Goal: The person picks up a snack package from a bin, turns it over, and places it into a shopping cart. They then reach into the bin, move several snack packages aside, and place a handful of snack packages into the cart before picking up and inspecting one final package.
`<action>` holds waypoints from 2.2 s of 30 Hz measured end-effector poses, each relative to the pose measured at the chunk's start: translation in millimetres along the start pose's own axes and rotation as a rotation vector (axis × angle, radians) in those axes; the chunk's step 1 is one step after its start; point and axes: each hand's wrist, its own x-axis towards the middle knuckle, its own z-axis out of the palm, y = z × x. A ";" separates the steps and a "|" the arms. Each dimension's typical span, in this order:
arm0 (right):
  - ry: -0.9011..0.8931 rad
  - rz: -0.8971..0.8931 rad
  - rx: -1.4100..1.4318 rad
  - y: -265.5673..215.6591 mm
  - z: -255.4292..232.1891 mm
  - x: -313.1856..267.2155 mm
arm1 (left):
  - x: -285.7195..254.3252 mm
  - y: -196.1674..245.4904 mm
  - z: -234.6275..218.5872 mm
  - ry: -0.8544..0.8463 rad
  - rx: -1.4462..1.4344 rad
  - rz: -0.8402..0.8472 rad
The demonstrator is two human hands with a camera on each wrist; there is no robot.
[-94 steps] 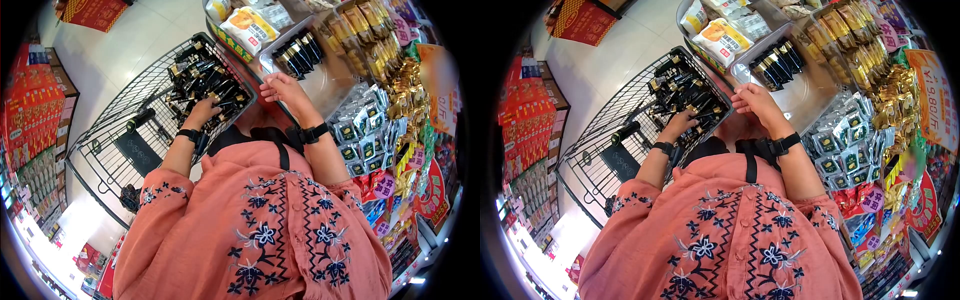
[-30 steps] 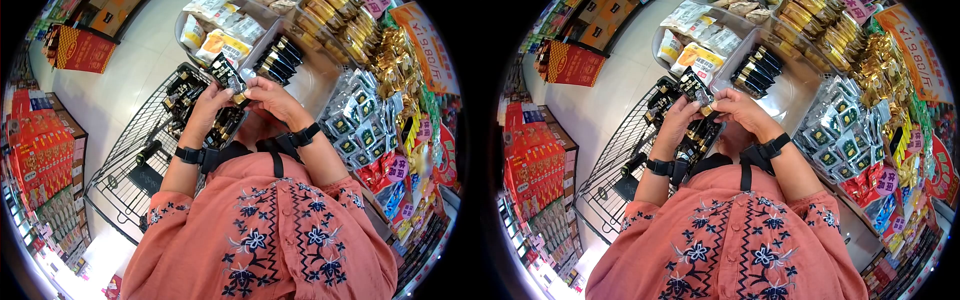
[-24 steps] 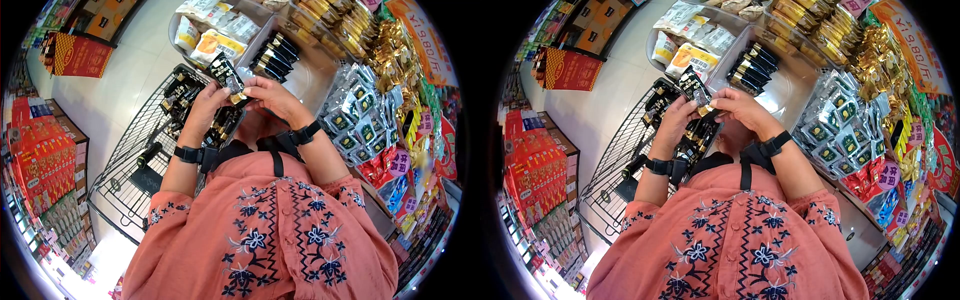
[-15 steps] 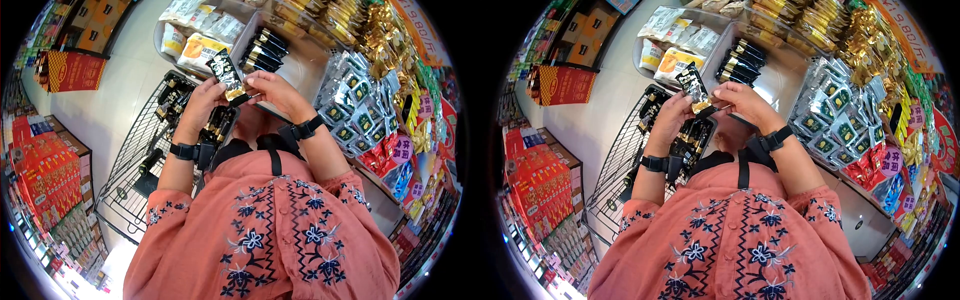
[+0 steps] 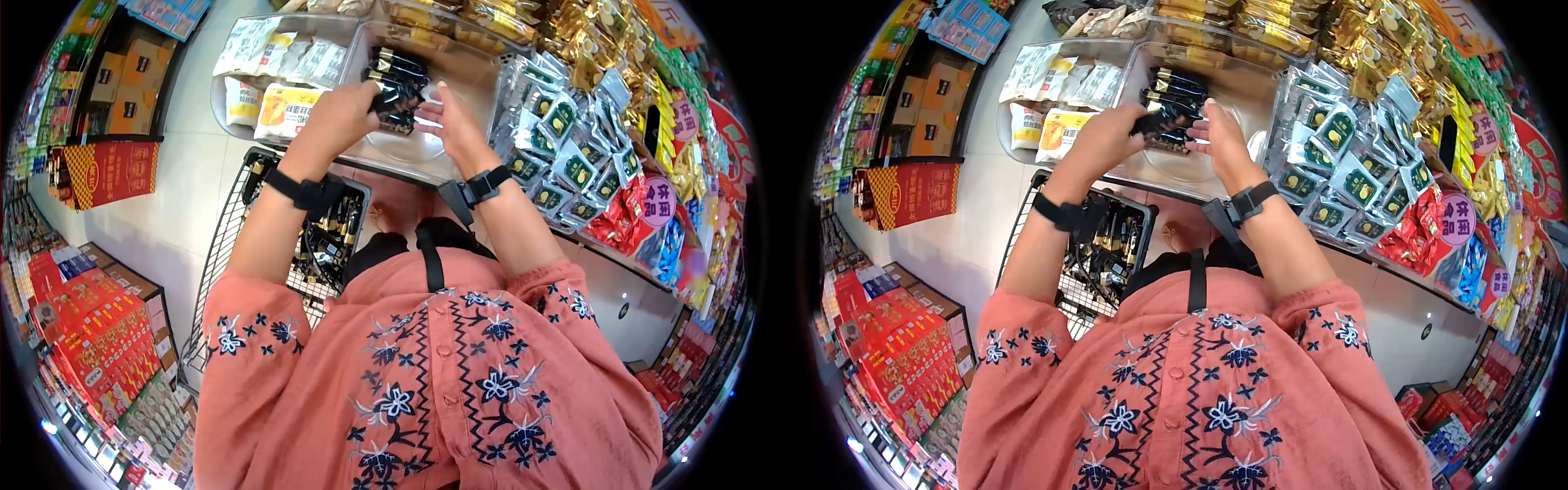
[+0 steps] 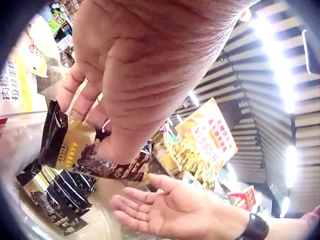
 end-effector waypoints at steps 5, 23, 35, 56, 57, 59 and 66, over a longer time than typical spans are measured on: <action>-0.016 0.123 -0.331 18.8 -13.5 14.0 | 14.0 -10.3 50.9 -0.195 0.316 0.129; -0.126 0.302 -0.273 44.9 -17.6 38.7 | 33.9 -20.5 92.4 -0.482 0.457 0.150; -0.182 0.326 -0.250 53.4 -19.5 46.2 | 42.4 -30.2 71.5 -0.819 0.191 -0.087; -0.121 0.370 -0.460 34.5 -17.5 57.4 | 24.4 -34.1 94.2 -0.995 0.054 -0.186; -0.121 0.379 -0.470 33.9 -16.5 59.4 | 22.9 -34.2 92.9 -0.982 0.046 -0.177; -0.096 0.310 -0.458 34.5 -15.4 60.6 | 19.9 -35.4 89.4 -0.952 0.030 -0.160; -0.095 0.276 -0.391 49.9 -19.4 73.5 | 11.7 -21.8 54.6 -0.793 -0.113 -0.173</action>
